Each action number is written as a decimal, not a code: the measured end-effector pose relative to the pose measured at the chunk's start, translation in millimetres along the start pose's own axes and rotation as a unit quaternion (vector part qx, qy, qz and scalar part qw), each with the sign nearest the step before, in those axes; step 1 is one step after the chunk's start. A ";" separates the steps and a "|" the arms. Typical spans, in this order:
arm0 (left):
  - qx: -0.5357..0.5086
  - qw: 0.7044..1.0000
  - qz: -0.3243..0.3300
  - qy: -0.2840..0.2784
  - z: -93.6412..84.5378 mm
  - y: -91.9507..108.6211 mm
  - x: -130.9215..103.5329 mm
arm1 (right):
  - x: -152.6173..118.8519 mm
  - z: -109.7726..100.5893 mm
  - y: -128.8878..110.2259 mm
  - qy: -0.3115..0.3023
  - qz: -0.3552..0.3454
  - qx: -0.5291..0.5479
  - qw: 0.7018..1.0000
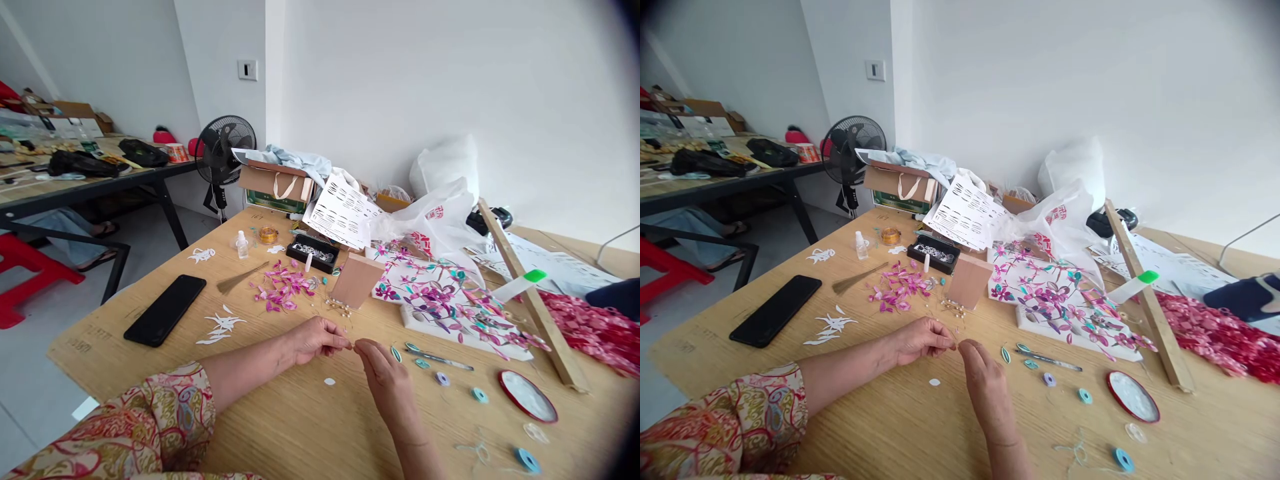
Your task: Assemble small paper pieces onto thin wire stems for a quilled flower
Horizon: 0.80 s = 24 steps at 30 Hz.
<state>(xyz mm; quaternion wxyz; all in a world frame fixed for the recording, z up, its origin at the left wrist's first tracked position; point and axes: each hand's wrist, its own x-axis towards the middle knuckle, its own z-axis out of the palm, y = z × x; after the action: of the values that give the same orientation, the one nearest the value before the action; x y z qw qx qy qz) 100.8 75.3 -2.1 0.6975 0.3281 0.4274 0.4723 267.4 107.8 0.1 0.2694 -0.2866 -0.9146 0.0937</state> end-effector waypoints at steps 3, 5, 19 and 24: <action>0.120 0.990 0.064 0.037 1.2 -2.4 0.6 | 2.4 -2.7 -6.3 0.001 0.066 0.015 0.998; 0.273 0.946 0.164 0.062 1.7 -3.5 -0.6 | 5.6 -3.5 -10.9 -0.002 0.127 0.031 0.991; 0.061 0.993 0.068 0.069 -5.4 -6.0 7.3 | 3.3 -14.8 -5.9 0.137 0.079 -0.012 0.987; -0.043 0.999 0.016 -0.002 -6.5 -4.6 2.4 | 1.8 -0.7 -5.0 0.036 -0.056 -0.046 0.997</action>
<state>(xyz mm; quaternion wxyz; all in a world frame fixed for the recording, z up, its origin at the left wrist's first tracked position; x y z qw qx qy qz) 97.0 76.4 -9.5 0.7040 0.3053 0.4003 0.5009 264.2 104.7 3.0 0.2938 -0.2500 -0.9222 0.0256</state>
